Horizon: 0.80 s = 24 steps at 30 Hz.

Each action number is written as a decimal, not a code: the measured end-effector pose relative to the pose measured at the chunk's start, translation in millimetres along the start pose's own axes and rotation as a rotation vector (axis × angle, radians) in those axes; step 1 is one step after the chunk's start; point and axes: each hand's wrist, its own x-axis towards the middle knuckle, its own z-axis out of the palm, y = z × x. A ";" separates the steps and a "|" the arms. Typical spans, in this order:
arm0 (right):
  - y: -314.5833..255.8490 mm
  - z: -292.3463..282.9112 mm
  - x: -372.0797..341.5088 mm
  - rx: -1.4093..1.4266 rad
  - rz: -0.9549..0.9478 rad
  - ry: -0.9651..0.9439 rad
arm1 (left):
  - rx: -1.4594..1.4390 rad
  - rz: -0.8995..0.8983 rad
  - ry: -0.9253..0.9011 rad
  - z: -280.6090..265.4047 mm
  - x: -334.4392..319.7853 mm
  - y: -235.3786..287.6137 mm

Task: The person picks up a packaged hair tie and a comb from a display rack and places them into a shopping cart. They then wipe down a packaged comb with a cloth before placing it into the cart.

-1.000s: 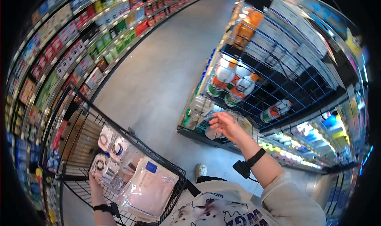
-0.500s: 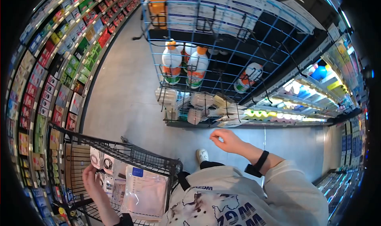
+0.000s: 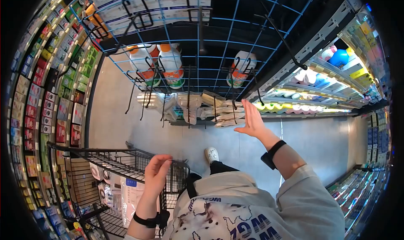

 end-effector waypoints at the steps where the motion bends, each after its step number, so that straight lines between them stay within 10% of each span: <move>1: 1.2 -1.5 8.2 -0.026 -0.006 -0.044 | -0.008 -0.016 -0.010 10.0 2.3 -6.1; 24: 18.2 1.0 9.3 0.030 -0.224 0.052 | 0.216 -0.109 0.005 148.0 70.0 -147.0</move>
